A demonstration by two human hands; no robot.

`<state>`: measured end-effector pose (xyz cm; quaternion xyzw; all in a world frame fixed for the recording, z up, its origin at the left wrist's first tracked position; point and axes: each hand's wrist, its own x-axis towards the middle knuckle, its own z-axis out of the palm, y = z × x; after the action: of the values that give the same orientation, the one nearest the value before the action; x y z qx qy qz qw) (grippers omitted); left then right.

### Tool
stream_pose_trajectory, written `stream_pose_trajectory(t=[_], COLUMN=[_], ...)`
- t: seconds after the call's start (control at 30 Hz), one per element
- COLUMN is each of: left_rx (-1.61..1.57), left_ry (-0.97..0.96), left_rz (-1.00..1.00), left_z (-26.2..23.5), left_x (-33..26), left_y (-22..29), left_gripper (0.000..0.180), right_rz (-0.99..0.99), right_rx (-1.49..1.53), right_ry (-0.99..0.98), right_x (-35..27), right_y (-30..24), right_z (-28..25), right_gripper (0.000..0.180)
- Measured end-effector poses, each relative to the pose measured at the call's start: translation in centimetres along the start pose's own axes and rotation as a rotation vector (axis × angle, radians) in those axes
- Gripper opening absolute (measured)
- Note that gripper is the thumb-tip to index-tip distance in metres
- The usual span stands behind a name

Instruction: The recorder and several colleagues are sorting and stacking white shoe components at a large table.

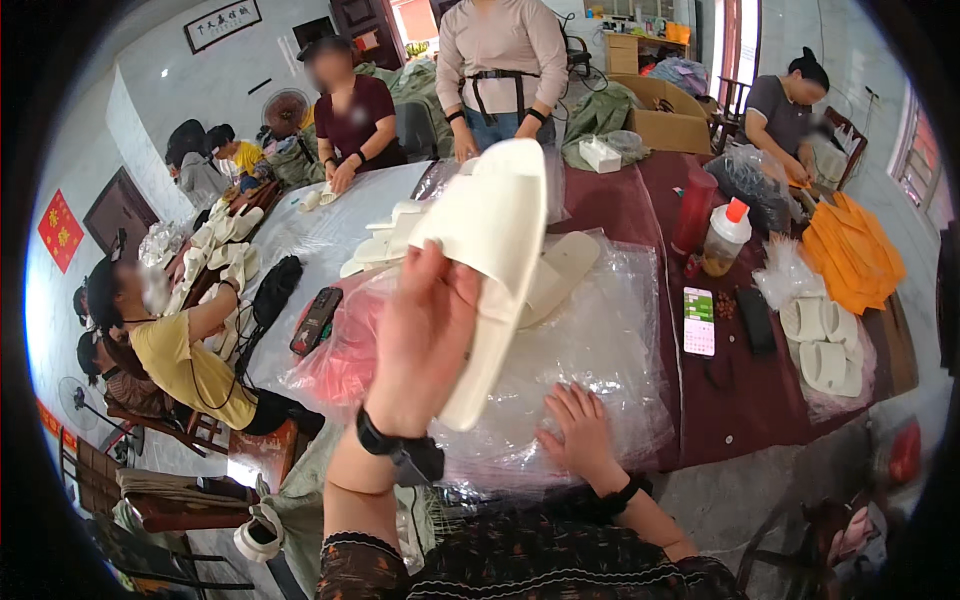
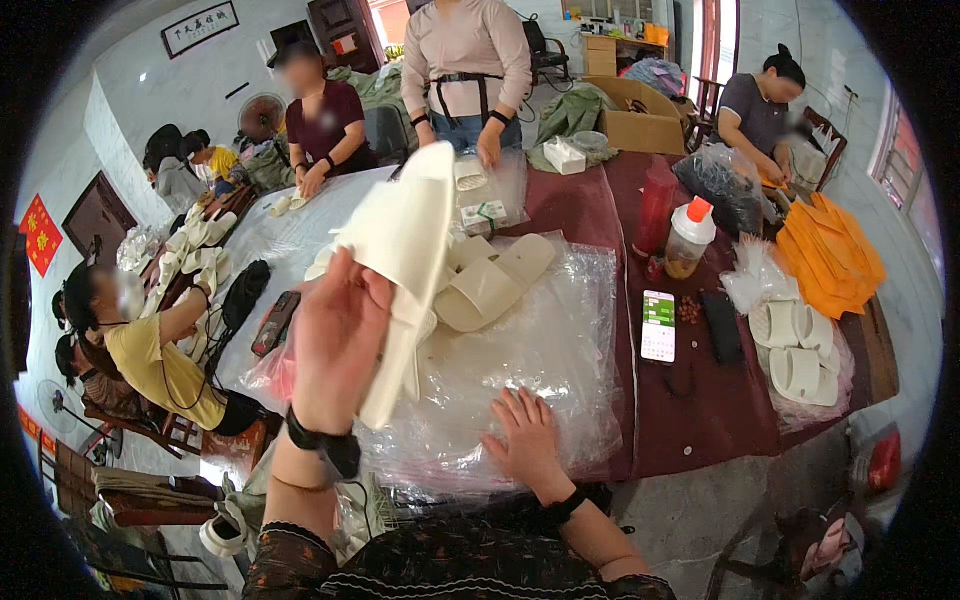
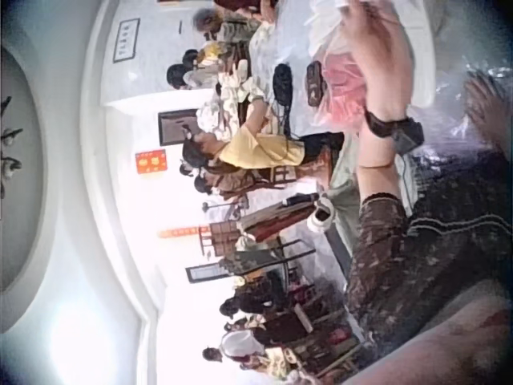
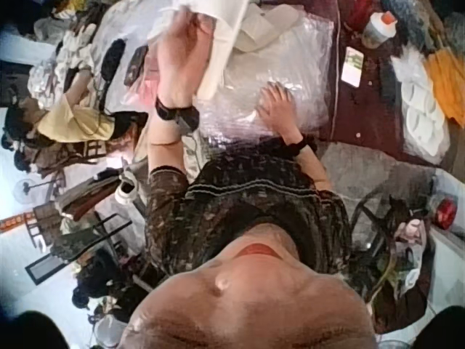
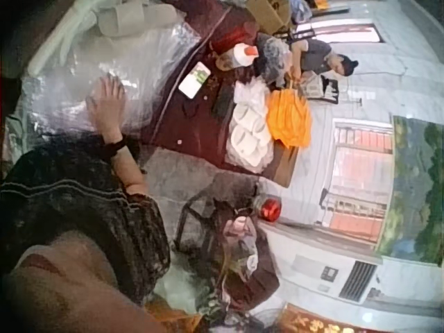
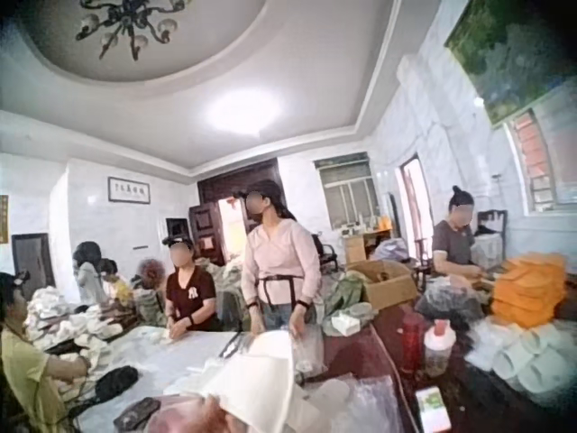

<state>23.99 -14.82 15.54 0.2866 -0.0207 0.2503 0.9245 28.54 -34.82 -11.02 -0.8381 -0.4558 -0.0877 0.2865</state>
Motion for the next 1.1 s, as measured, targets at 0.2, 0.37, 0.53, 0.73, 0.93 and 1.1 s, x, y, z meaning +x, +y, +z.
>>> stream_pose_trajectory(t=[0.2, 0.37, 0.53, 0.73, 0.93, 1.1], left_rx=[-0.044, 0.084, 0.664, 1.676, 1.973, 1.964], left_ry=[-0.030, 0.088, -0.085, -0.106, -0.133, -0.017], left_rz=[-0.064, -0.222, -0.545, 0.174, 0.159, 0.220], left_z=[-3.7, -10.8, -9.9, -14.5, -18.4, -20.1], left_x=[-1.3, -1.3, -4.3, -7.9, -8.7, -9.0], left_y=[-9.6, -15.0, -10.7, -8.6, -9.8, -10.8], left_gripper=[0.028, 0.042, 0.036, 0.061, 0.074, 0.071], right_rz=[0.028, 0.053, 0.020, -0.031, -0.009, 0.418], right_rx=[-0.013, 0.278, 0.384, 0.098, 0.274, 0.522], right_ry=[-0.053, 0.093, 0.010, -0.003, -0.179, -0.485], right_x=[0.3, 0.6, 0.8, 0.9, 0.2, 2.0], right_y=[-0.8, 0.3, 0.6, -0.3, -0.6, -3.5], right_z=[-0.6, 0.0, -2.2, -3.7, -7.7, -13.5], right_gripper=[0.053, 0.048, 0.048, 0.041, 0.038, 0.035])
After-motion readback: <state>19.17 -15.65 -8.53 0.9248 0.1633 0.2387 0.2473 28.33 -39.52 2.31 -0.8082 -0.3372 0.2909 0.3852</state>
